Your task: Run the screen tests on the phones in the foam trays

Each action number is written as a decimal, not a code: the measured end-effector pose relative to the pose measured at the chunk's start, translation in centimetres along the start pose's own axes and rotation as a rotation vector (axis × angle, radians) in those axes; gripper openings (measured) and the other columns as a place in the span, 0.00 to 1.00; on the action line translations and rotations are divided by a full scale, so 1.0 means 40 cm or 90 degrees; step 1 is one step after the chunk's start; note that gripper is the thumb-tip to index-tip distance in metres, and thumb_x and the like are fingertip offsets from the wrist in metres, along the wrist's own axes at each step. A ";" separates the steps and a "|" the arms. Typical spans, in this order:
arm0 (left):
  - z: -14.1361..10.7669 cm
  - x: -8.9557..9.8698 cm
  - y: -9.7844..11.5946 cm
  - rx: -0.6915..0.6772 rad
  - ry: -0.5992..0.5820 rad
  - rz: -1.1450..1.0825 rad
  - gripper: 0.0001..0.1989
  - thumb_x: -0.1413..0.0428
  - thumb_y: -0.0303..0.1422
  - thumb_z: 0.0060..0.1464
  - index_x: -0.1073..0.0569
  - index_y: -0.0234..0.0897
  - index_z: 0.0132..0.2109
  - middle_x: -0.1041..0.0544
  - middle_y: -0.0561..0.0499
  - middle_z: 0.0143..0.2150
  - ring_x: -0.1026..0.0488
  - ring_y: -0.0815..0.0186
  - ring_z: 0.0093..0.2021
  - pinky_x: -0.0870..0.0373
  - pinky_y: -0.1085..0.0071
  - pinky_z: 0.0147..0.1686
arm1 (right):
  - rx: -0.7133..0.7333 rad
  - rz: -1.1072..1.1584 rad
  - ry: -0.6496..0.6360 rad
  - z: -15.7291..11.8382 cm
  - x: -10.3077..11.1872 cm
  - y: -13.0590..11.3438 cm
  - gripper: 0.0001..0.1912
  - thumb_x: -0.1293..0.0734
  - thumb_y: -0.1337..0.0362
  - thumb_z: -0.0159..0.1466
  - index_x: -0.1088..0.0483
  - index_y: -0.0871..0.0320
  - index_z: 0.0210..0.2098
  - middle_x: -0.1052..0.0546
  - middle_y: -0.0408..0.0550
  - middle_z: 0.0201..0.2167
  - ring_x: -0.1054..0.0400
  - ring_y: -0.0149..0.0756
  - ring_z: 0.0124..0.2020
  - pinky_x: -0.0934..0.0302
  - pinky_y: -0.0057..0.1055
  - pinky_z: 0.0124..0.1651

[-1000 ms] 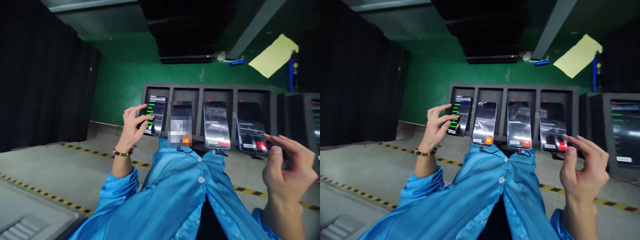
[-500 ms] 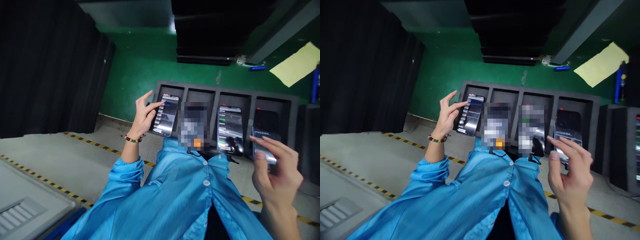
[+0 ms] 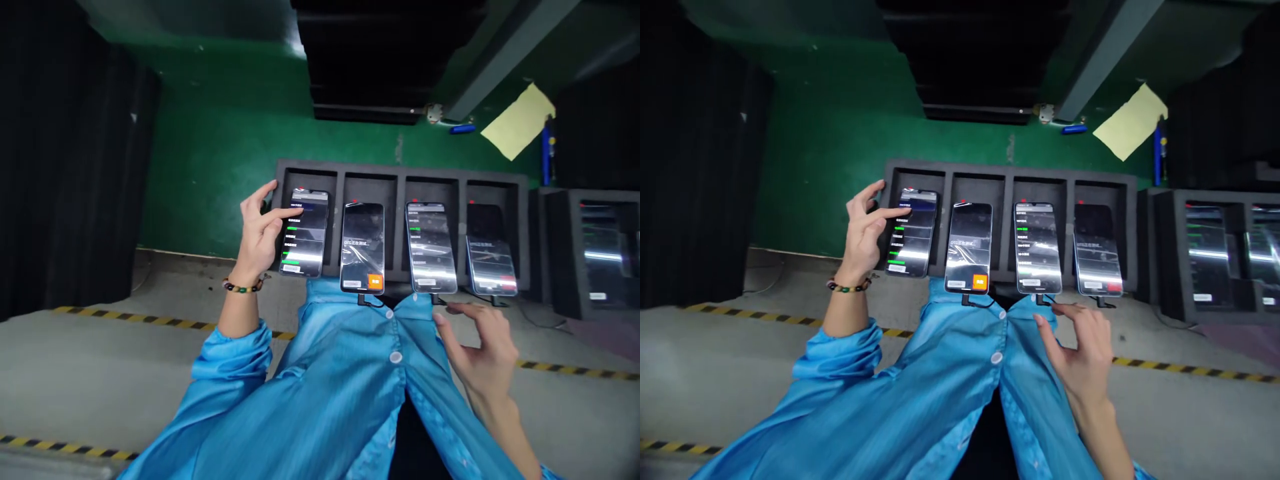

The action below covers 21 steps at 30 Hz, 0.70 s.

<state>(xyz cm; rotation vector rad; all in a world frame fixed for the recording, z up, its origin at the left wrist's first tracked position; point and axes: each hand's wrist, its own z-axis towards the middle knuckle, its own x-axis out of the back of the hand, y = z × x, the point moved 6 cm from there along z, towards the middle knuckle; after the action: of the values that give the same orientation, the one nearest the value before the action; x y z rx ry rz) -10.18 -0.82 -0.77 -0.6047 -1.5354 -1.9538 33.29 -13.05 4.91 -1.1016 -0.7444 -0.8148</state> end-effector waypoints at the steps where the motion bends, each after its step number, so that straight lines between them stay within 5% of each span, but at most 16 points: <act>1: -0.001 0.000 0.002 -0.001 0.001 0.004 0.30 0.57 0.58 0.75 0.14 0.55 0.56 0.36 0.54 0.79 0.41 0.48 0.78 0.42 0.39 0.76 | -0.015 -0.008 0.001 -0.004 -0.009 -0.006 0.13 0.23 0.56 0.70 0.22 0.57 0.48 0.18 0.49 0.39 0.24 0.42 0.42 0.33 0.40 0.51; 9: -0.007 -0.006 0.008 0.005 -0.026 0.020 0.30 0.60 0.56 0.77 0.19 0.54 0.64 0.40 0.49 0.81 0.44 0.50 0.81 0.44 0.39 0.77 | -0.103 -0.066 0.075 -0.013 -0.049 0.002 0.17 0.22 0.52 0.68 0.17 0.60 0.46 0.22 0.53 0.42 0.26 0.46 0.45 0.30 0.42 0.53; 14: -0.006 0.005 -0.010 -0.010 -0.014 -0.096 0.27 0.54 0.54 0.77 0.22 0.49 0.68 0.35 0.43 0.79 0.38 0.51 0.79 0.41 0.43 0.78 | -0.112 -0.027 0.055 -0.020 -0.069 0.007 0.14 0.23 0.53 0.68 0.20 0.58 0.43 0.18 0.53 0.40 0.22 0.47 0.41 0.30 0.42 0.47; 21: -0.029 0.018 -0.005 -0.010 -0.074 -0.057 0.24 0.49 0.54 0.75 0.14 0.49 0.55 0.40 0.48 0.83 0.40 0.49 0.81 0.40 0.37 0.77 | -0.254 0.064 0.033 -0.038 -0.092 0.026 0.17 0.25 0.49 0.70 0.22 0.59 0.42 0.30 0.41 0.28 0.36 0.32 0.28 0.39 0.32 0.36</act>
<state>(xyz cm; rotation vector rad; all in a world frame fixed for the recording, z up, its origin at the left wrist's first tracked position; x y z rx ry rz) -10.84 -2.03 -0.72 -0.6784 -1.6442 -2.0303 32.50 -13.56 0.91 -1.4556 -0.4882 -0.9249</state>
